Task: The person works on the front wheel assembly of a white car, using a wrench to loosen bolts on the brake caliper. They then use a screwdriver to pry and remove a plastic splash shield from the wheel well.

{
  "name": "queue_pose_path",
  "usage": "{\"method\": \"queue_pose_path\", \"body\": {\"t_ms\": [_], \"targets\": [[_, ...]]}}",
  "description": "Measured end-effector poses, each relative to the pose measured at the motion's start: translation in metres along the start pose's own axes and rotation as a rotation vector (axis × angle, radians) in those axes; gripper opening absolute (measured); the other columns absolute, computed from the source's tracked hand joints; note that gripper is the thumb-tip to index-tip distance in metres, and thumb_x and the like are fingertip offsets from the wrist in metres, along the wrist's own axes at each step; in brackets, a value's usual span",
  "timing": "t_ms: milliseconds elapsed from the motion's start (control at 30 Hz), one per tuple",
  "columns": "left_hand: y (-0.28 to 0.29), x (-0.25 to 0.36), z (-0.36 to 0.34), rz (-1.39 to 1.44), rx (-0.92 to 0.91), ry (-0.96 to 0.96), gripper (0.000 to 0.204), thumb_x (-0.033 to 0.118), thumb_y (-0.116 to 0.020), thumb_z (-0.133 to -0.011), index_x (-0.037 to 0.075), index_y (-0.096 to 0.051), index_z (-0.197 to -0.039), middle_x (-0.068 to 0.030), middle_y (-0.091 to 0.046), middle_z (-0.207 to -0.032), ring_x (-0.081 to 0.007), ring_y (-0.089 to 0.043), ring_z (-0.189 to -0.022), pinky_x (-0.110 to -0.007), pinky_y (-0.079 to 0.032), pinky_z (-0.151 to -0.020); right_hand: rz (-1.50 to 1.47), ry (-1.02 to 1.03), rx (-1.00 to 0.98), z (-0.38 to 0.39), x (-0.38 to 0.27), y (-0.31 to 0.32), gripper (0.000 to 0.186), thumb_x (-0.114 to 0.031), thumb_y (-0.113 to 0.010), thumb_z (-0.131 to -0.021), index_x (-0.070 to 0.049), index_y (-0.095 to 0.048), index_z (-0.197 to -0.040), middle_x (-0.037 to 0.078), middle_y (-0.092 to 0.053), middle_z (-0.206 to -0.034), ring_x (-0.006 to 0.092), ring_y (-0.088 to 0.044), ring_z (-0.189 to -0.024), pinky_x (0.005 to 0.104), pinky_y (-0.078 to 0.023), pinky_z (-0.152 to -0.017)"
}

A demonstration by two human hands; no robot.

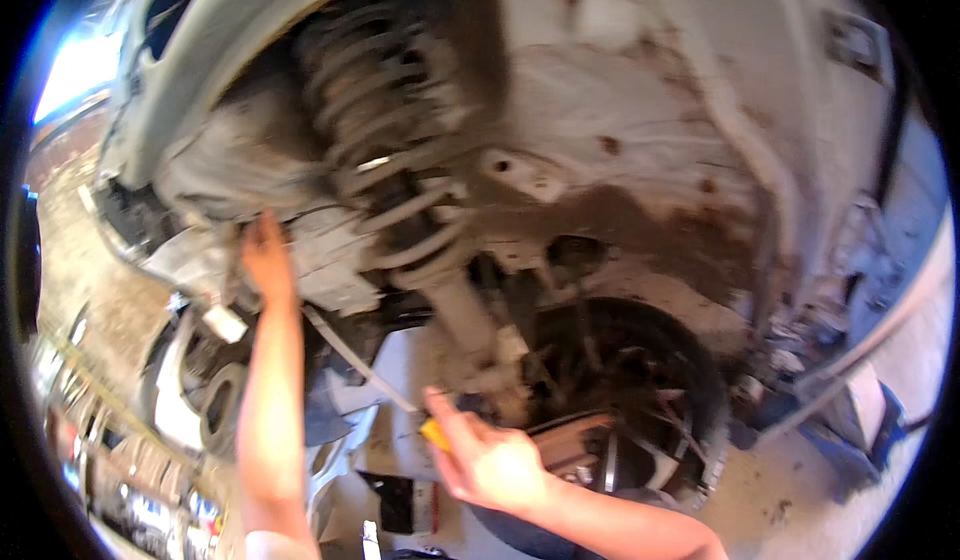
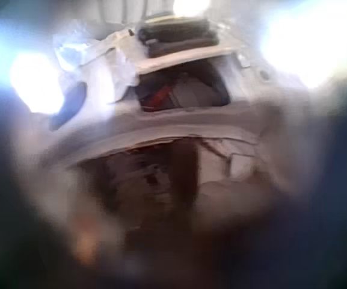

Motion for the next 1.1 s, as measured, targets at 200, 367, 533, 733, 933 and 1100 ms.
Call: {"method": "queue_pose_path", "body": {"t_ms": [200, 367, 533, 733, 933, 1100], "targets": [[0.005, -0.045, -0.003, 0.31, -0.004, 0.414, 0.027, 0.03, -0.063, -0.098, 0.004, -0.066, -0.103, 0.0003, -0.062, -0.08, -0.0081, -0.053, -0.065, -0.024, -0.041, -0.059, -0.065, -0.029, -0.095, 0.003, -0.004, -0.007, 0.066, -0.016, -0.066, -0.088, 0.0, -0.039, -0.147, 0.009, -0.062, -0.077, 0.0263, -0.062, -0.054, 0.0354, -0.051, -0.048], [-0.008, -0.035, -0.006, 0.405, -0.07, 0.423, 0.02, 0.022, -0.061, -0.097, 0.004, -0.064, -0.104, 0.0028, -0.055, -0.075, -0.0065, -0.044, -0.061, -0.024, -0.037, -0.057, -0.103, -0.048, -0.097, 0.004, -0.002, -0.002, 0.071, -0.012, -0.064, -0.088, 0.001, -0.032, -0.15, 0.012, -0.059, -0.076, 0.0285, -0.059, -0.052, 0.037, -0.05, -0.048], [-0.007, -0.05, -0.011, 0.271, -0.13, 0.215, 0.029, 0.027, -0.058, -0.1, -0.001, -0.063, -0.104, 0.0004, -0.055, -0.075, -0.0084, -0.045, -0.063, -0.026, -0.038, -0.057, -0.101, -0.042, -0.101, 0.004, -0.002, -0.004, 0.071, -0.013, -0.063, -0.089, 0.0, -0.03, -0.151, 0.012, -0.06, -0.077, 0.0297, -0.06, -0.054, 0.0377, -0.05, -0.05], [0.003, -0.065, -0.009, 0.127, -0.122, 0.137, 0.035, 0.03, -0.056, -0.102, -0.004, -0.062, -0.108, -0.0033, -0.061, -0.082, -0.0115, -0.051, -0.066, -0.027, -0.042, -0.059, -0.126, -0.057, -0.104, 0.003, 0.0, -0.007, 0.07, -0.014, -0.063, -0.09, -0.001, -0.031, -0.151, 0.013, -0.061, -0.079, 0.0308, -0.061, -0.056, 0.0382, -0.051, -0.052], [0.003, -0.07, 0.011, 0.083, -0.306, 0.14, 0.032, 0.025, -0.059, -0.1, -0.003, -0.063, -0.114, -0.0077, -0.067, -0.092, -0.013, -0.056, -0.073, -0.027, -0.047, -0.067, -0.099, -0.052, -0.103, 0.004, -0.004, -0.005, 0.063, -0.016, -0.063, -0.091, -0.002, -0.038, -0.146, 0.013, -0.064, -0.082, 0.032, -0.063, -0.058, 0.0384, -0.052, -0.052], [0.034, 0.042, 0.099, 0.137, -0.666, 0.094, 0.025, 0.014, -0.062, -0.097, -0.003, -0.062, -0.115, -0.0094, -0.065, -0.099, -0.0177, -0.059, -0.086, -0.031, -0.048, -0.08, -0.154, -0.053, -0.047, 0.007, 0.001, -0.003, 0.046, -0.015, -0.062, -0.09, 0.001, -0.046, -0.131, 0.02, -0.064, -0.086, 0.038, -0.064, -0.063, 0.0424, -0.052, -0.054]]}}
Point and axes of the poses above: each hand's wrist, its own z-axis away from the middle knuckle, its own y-axis out of the back of the hand, x = y × z, the point moved 4 cm from there along -z, towards the middle knuckle
